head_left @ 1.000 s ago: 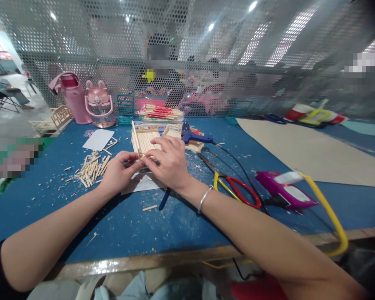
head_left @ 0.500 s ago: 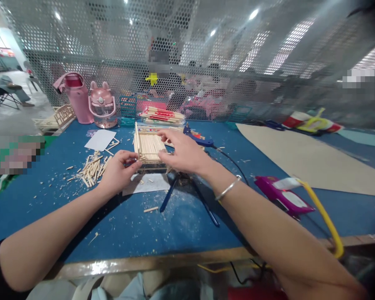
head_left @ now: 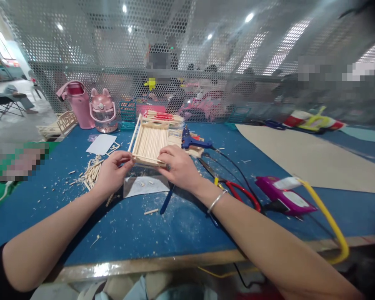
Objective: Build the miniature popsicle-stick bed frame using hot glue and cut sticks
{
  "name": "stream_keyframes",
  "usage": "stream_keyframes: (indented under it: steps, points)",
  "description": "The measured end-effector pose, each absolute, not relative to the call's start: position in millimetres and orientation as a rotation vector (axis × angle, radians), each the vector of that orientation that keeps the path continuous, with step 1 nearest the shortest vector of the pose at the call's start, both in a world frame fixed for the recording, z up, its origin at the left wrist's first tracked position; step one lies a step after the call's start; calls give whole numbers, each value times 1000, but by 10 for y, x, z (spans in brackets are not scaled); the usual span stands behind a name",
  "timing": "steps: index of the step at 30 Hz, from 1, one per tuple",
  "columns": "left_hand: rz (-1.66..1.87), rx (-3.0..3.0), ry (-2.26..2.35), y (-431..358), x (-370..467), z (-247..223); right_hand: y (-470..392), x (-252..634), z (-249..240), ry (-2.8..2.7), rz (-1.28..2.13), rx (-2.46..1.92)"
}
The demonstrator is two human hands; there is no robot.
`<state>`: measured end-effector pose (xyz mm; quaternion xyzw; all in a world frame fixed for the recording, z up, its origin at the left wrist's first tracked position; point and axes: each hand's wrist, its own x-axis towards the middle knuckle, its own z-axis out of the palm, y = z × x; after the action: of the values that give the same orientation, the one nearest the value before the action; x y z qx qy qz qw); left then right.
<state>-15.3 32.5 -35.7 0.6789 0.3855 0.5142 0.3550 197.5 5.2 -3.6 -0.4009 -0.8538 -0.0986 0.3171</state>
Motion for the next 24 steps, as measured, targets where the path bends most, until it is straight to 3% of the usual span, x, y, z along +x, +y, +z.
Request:
stream_keyframes:
  steps: [3,6,10,16,24]
  points:
    - [1381,1738,873,287,-169,-272,0,1965,3,-2122,-313,-1015]
    - [1371,1737,850,216,-163,-192,30,1968,-5,-1963,-74,-1017]
    - [1269,1617,869,150,-131,-168,122,1921,-28,-1529,525,-1066]
    - [1239,1673,904,167,-136,-212,106,1933,102,-952,1693,-961]
    - [1368,2178,902,188,-256,-55,54,1938,15,-988,1697,-891]
